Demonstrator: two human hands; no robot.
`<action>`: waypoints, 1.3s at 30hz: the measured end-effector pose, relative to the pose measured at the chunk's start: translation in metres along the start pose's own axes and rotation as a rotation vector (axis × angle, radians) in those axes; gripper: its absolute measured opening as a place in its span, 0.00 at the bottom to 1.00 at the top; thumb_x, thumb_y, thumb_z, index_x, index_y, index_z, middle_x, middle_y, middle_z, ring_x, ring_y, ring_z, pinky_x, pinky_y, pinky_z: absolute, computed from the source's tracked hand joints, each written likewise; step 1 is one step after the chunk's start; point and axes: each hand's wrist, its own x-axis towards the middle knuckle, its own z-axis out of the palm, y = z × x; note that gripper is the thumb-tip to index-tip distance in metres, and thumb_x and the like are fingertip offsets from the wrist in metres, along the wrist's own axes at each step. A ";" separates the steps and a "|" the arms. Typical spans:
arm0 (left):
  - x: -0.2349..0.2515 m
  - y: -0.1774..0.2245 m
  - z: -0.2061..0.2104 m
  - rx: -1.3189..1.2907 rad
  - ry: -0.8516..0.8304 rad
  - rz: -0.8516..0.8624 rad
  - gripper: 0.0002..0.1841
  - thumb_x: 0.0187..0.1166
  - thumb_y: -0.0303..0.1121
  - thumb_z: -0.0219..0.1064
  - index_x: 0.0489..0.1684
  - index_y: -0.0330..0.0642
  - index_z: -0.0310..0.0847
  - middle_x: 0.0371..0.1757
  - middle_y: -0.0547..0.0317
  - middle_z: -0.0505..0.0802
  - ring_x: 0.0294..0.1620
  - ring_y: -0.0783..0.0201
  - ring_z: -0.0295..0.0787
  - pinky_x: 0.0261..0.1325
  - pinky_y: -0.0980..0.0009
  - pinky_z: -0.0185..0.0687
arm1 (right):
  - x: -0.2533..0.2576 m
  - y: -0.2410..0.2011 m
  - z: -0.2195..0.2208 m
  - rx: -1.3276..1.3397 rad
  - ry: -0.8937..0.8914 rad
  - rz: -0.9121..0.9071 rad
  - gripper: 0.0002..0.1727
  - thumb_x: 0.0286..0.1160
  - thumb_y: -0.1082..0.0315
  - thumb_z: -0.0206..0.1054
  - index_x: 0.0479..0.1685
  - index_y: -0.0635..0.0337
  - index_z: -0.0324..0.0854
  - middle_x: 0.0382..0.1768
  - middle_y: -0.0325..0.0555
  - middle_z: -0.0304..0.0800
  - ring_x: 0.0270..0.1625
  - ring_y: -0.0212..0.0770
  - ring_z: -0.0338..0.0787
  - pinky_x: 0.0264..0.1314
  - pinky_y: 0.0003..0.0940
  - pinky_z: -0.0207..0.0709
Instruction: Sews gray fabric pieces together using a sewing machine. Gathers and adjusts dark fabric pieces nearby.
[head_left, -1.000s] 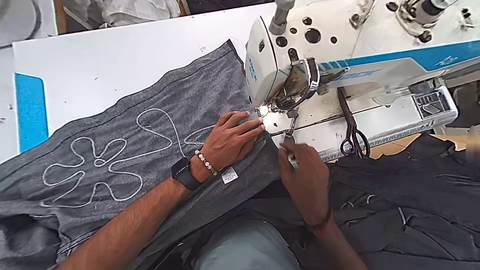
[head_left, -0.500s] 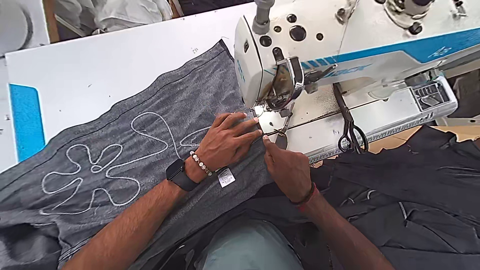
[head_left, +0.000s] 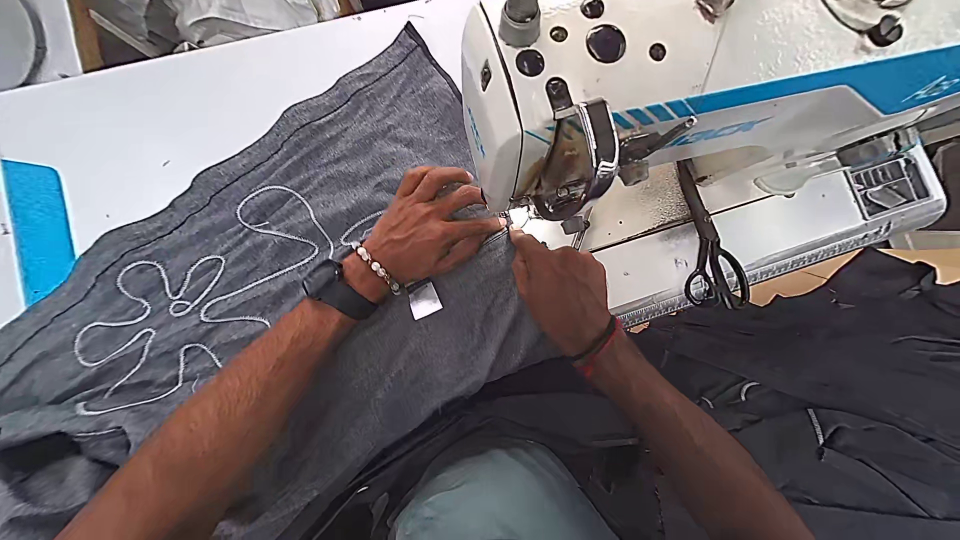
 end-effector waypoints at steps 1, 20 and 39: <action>0.002 -0.009 -0.001 -0.001 0.010 0.044 0.16 0.85 0.48 0.58 0.60 0.67 0.92 0.65 0.61 0.91 0.76 0.49 0.75 0.79 0.48 0.58 | 0.003 -0.003 0.000 -0.006 -0.001 0.008 0.20 0.85 0.59 0.56 0.67 0.45 0.89 0.14 0.43 0.80 0.16 0.49 0.82 0.15 0.42 0.67; -0.020 0.043 -0.006 -0.112 -0.134 -0.285 0.18 0.86 0.45 0.52 0.51 0.48 0.88 0.82 0.69 0.82 0.85 0.58 0.70 0.83 0.55 0.61 | -0.017 -0.004 0.014 0.207 0.145 0.157 0.18 0.89 0.59 0.54 0.63 0.47 0.89 0.16 0.41 0.82 0.17 0.47 0.83 0.17 0.46 0.71; -0.185 0.107 -0.054 0.192 -0.103 -1.098 0.41 0.85 0.69 0.32 0.89 0.57 0.67 0.90 0.53 0.72 0.94 0.36 0.52 0.87 0.21 0.30 | -0.053 -0.005 0.031 0.027 0.143 0.074 0.34 0.86 0.32 0.45 0.86 0.32 0.72 0.83 0.48 0.73 0.79 0.56 0.72 0.78 0.61 0.59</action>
